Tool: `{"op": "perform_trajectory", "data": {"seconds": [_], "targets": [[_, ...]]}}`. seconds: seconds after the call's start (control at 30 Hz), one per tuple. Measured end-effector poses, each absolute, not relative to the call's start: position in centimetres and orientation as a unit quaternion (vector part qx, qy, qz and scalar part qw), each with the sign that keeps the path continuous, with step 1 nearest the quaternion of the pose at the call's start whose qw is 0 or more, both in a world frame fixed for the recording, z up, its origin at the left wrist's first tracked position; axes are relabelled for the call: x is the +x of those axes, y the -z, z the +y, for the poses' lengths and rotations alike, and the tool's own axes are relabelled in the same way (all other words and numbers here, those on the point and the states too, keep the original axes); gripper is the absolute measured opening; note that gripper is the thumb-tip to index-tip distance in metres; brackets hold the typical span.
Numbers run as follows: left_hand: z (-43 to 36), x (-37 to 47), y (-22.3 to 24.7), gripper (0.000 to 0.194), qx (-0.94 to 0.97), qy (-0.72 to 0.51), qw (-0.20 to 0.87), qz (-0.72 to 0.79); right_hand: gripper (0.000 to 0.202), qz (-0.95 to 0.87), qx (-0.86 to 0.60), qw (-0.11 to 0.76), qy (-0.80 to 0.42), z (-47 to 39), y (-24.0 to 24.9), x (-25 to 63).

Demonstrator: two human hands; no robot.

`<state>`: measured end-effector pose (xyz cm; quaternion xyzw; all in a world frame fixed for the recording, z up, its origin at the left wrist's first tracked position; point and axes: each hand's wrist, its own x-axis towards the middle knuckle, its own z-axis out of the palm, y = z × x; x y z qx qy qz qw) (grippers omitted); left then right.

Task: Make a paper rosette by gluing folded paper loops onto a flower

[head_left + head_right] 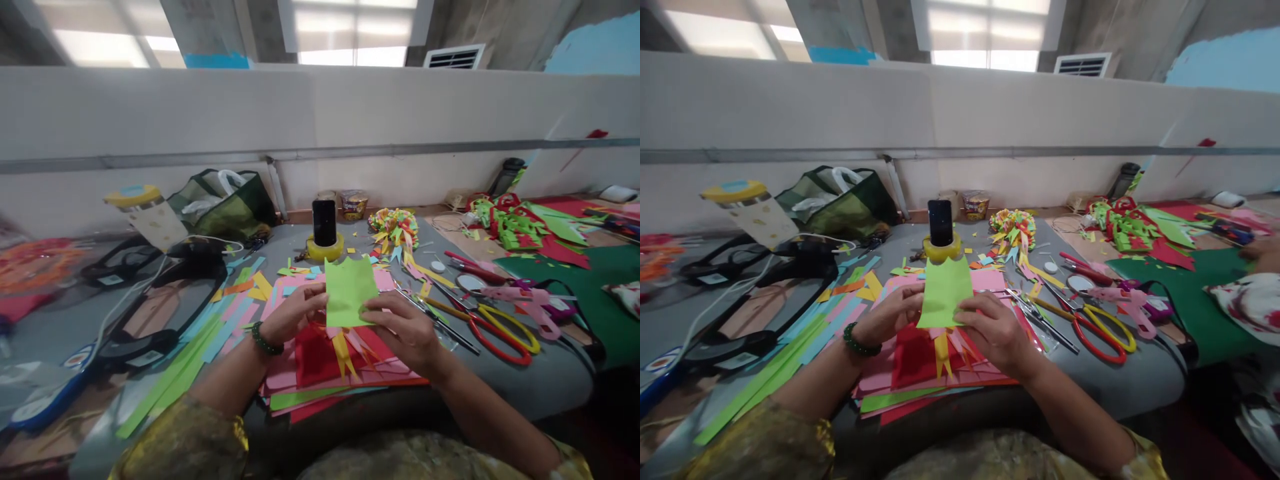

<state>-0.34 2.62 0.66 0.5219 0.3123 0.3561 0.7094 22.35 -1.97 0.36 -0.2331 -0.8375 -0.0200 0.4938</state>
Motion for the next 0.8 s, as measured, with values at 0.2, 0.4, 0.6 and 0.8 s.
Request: {"op": "perform_trajectory", "data": {"seconds": [0.2, 0.4, 0.6, 0.8], "targets": [[2.3, 0.2, -0.4, 0.055, 0.556, -0.336, 0.661, 0.375, 0.009, -0.730, -0.349, 0.561, -0.173, -1.4, 0.7, 21.7], [2.2, 0.4, -0.5, 0.057, 0.568, -0.329, 0.651, 0.382, 0.042, -0.577, -0.423, 0.531, -0.455, -0.3, 0.9, 21.5], [1.8, 0.9, -0.4, 0.057, 0.573, -0.344, 0.636, 0.386, 0.046, -0.529, -0.460, 0.533, -0.474, -0.3, 1.1, 21.0], [1.6, 1.4, 0.0, 0.055, 0.556, -0.371, 0.648, 0.366, 0.052, -0.495, -0.463, 0.542, -0.497, -0.5, 1.0, 20.5]]}}
